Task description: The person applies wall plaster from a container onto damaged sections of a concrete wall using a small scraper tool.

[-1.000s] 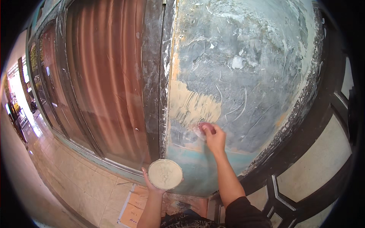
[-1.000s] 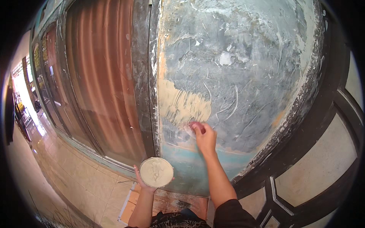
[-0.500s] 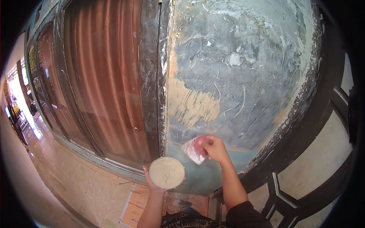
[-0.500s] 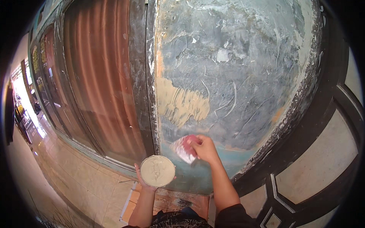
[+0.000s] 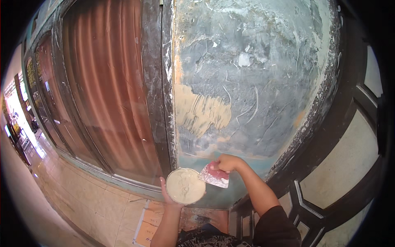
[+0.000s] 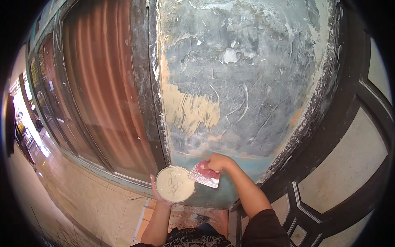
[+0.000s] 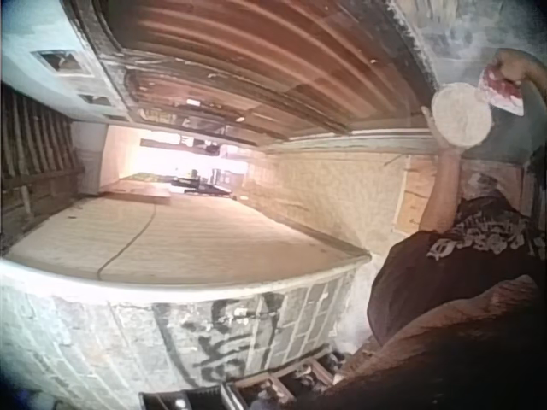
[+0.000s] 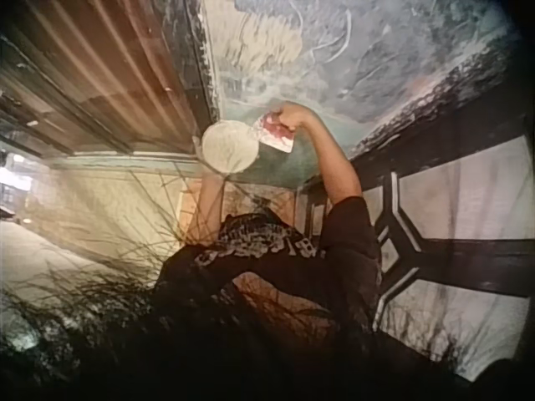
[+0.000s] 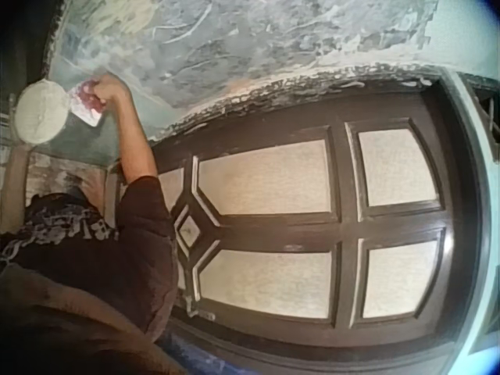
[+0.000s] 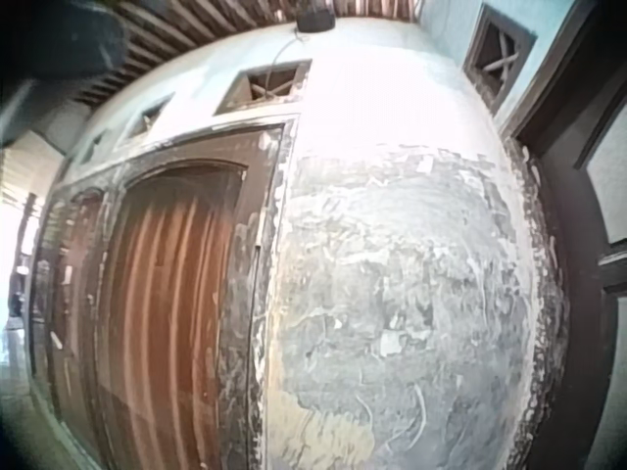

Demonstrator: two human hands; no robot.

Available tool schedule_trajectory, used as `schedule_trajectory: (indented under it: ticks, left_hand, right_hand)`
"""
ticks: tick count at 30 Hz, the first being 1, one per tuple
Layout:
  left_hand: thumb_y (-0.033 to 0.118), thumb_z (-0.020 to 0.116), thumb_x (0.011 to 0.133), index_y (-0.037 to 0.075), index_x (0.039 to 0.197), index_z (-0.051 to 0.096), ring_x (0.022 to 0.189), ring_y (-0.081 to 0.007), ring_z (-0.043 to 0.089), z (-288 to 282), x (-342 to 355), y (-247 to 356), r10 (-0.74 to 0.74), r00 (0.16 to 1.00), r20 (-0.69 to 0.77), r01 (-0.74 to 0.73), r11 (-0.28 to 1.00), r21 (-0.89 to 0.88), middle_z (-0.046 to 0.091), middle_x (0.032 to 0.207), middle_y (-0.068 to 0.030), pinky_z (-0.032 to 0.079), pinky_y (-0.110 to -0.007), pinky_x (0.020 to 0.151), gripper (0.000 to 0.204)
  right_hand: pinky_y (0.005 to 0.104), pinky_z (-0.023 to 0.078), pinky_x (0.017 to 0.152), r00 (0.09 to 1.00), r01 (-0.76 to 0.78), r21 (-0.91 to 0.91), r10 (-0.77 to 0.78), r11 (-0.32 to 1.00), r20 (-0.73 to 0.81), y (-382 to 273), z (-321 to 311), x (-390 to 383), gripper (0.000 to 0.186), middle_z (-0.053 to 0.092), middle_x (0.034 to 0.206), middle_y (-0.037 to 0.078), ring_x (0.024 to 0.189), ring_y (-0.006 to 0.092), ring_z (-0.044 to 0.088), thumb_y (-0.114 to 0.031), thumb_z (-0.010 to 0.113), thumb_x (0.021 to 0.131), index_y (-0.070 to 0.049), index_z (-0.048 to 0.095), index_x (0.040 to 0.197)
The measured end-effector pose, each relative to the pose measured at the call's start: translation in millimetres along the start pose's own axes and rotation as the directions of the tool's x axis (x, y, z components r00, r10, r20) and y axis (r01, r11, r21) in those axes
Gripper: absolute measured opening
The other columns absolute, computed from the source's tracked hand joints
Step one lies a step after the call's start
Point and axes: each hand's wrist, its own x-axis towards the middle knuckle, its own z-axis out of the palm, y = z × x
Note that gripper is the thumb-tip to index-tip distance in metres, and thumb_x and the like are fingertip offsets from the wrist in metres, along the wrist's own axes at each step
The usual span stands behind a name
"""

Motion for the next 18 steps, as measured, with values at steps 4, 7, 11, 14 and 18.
schedule_trajectory:
  ticks: [4, 7, 11, 14, 18]
  left_hand:
    - [0.085, 0.035, 0.096, 0.01, 0.155, 0.046, 0.138, -0.0502, 0.05, 19, -5, -2, -0.071, 0.994, 0.08, 0.077, 0.995, -0.068, 0.046, 0.158, -0.0216, 0.042, -0.079, 0.105, 0.096]
    - [0.087, 0.034, 0.094, 0.012, 0.155, 0.046, 0.138, -0.0528, 0.048, 31, -5, 3, -0.047, 0.998, 0.042, 0.05, 0.995, -0.092, 0.045, 0.159, -0.0217, 0.039, -0.085, 0.102, 0.098]
    - [0.089, 0.033, 0.092, 0.012, 0.155, 0.047, 0.139, -0.0544, 0.047, 57, -1, 11, -0.062, 0.995, 0.077, 0.068, 0.995, -0.074, 0.043, 0.16, -0.0222, 0.037, -0.089, 0.1, 0.1]
    - [0.089, 0.04, 0.09, 0.012, 0.158, 0.043, 0.139, -0.0598, 0.043, 70, 7, 14, -0.049, 0.998, 0.038, 0.052, 0.995, -0.083, 0.039, 0.162, -0.025, 0.031, -0.095, 0.096, 0.102]
    - [0.088, 0.038, 0.092, 0.006, 0.155, 0.045, 0.138, -0.0552, 0.048, 87, 16, 27, -0.071, 0.996, 0.06, 0.077, 0.99, -0.114, 0.043, 0.16, -0.0252, 0.037, -0.085, 0.102, 0.103]
  right_hand:
    - [0.0484, 0.05, 0.059, 0.959, -0.002, -0.26, -0.072, 0.966, -0.275, 18, -11, -12, 0.046, 0.071, 0.073, 0.022, 0.063, 0.0348, 0.068, -0.041, 0.076, 0.093, 0.004, 0.074, 0.085]
    - [0.0552, 0.054, 0.078, 0.88, -0.015, -0.294, -0.127, 0.956, -0.458, 1, -13, -39, 0.04, 0.071, 0.084, 0.03, 0.084, 0.0496, 0.07, -0.034, 0.076, 0.092, 0.006, 0.072, 0.094]
    - [0.0515, 0.055, 0.077, 0.578, 0.415, -0.394, -0.572, 0.82, -0.582, -31, -3, -76, 0.026, 0.072, 0.097, 0.021, 0.085, 0.0444, 0.07, -0.021, 0.075, 0.094, -0.002, 0.067, 0.111]
    - [0.0474, 0.055, 0.077, 0.39, 0.519, -0.64, -0.823, 0.567, -0.413, -38, 2, -92, 0.027, 0.068, 0.11, 0.013, 0.088, 0.0387, 0.068, -0.013, 0.075, 0.089, -0.007, 0.066, 0.114]
    - [0.042, 0.053, 0.083, 0.339, 0.461, -0.837, -0.93, 0.294, -0.14, -50, 0, -118, 0.036, 0.064, 0.122, 0.006, 0.098, 0.0295, 0.065, -0.009, 0.073, 0.08, -0.012, 0.069, 0.116]
